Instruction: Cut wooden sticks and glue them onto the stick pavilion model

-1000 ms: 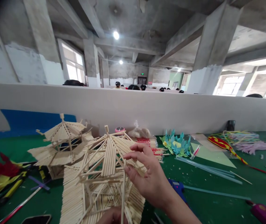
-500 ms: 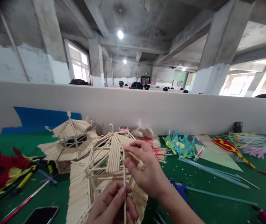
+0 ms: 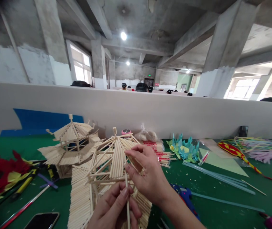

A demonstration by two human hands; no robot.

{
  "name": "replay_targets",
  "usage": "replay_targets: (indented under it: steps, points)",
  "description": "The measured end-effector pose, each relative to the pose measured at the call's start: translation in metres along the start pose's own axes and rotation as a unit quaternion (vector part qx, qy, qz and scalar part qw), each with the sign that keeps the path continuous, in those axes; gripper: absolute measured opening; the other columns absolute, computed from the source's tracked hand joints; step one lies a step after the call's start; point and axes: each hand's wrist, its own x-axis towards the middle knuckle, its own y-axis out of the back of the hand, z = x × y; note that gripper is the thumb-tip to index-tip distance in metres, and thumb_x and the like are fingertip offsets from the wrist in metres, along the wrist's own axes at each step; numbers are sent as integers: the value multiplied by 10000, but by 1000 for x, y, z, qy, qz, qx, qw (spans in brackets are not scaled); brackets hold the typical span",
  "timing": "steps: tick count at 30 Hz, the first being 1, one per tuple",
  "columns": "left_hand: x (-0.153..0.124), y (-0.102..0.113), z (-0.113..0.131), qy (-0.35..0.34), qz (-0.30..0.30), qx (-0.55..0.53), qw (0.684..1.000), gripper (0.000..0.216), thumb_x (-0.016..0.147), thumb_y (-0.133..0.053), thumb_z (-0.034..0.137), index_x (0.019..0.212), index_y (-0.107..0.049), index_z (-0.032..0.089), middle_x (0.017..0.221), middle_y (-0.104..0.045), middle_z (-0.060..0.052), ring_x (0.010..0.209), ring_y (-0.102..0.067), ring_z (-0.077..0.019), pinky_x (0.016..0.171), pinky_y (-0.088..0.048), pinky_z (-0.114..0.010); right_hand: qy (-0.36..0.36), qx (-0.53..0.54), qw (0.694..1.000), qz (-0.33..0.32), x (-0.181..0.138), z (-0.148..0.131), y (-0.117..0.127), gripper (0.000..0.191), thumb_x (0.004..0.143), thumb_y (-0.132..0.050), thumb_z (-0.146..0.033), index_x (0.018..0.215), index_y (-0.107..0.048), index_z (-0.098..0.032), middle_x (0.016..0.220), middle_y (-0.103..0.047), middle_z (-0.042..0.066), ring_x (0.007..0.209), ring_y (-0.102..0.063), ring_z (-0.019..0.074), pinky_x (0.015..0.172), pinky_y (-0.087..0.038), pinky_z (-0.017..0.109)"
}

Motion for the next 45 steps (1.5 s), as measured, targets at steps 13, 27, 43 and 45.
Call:
replay_targets:
  steps: [13,27,43,45]
  points:
    - [1,0,6,-15,-16,-11,1000,137,824,-553,288,815,-495,164,553,-684,-4,361,-614,-114,372,-441,-180,6,-15,1000,11,0,0,-3,289,789,-566,-193,1077,-596,-193,1084,-495,74,1047,-472,196,920,-401,362]
    - [2,-3,11,-25,20,4,999,134,820,-550,281,813,-519,150,541,-676,-18,354,-608,-126,372,-438,-190,4,-21,1000,23,1,0,-3,309,771,-581,-198,1079,-590,-224,1079,-521,69,1043,-487,213,915,-408,409]
    - [-1,-10,18,-31,57,19,998,119,799,-574,253,787,-531,142,540,-665,-14,360,-590,-112,396,-422,-189,12,-7,1000,22,2,-2,-1,299,768,-581,-189,1064,-595,-232,1080,-527,67,1055,-486,210,923,-410,410]
    - [-1,-10,19,-30,52,16,998,90,816,-541,228,795,-534,141,545,-665,-15,366,-591,-113,407,-422,-194,12,-9,1000,21,2,-2,-2,306,767,-584,-185,1069,-592,-233,1085,-522,66,1057,-482,206,930,-406,405]
